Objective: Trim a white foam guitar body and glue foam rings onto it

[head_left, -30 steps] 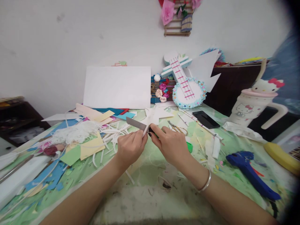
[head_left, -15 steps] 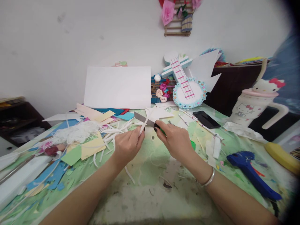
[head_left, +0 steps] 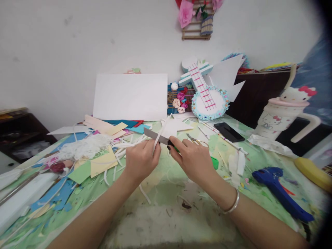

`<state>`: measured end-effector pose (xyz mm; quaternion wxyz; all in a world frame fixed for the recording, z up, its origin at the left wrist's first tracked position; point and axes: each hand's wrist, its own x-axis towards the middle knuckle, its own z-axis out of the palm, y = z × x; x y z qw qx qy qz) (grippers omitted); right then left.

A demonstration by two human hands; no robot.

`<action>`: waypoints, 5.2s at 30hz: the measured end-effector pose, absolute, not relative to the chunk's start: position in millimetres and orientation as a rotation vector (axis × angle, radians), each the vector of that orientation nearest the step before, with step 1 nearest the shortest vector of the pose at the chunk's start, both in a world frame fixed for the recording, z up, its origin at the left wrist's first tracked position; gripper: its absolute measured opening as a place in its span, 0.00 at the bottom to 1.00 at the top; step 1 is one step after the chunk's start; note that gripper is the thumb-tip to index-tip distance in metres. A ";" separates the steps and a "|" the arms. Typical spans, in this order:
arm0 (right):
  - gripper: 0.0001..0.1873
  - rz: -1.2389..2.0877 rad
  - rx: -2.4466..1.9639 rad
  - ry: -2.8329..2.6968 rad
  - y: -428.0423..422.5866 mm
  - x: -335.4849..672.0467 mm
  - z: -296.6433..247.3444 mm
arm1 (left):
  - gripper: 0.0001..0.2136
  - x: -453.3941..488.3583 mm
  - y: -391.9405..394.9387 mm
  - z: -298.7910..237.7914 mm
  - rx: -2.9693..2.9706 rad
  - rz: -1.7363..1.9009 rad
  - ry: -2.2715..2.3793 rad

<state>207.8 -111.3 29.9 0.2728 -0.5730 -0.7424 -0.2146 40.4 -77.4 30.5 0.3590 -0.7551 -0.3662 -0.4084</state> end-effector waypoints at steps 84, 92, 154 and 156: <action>0.21 -0.461 -1.573 -1.989 -103.6 222.5 33.3 | 0.11 43.9 -80.5 24.5 -1.962 -0.994 -0.971; 0.21 -0.645 -1.487 -1.994 -111.6 212.0 29.6 | 0.13 43.8 -86.1 40.7 -2.092 -1.044 -1.270; 0.20 -0.536 -1.514 -1.990 -117.3 211.8 33.1 | 0.14 56.3 -93.5 31.7 -1.920 -0.863 -1.002; 0.20 -0.512 -1.529 -1.996 -117.4 212.3 34.3 | 0.14 56.0 -92.0 30.9 -1.933 -0.875 -0.993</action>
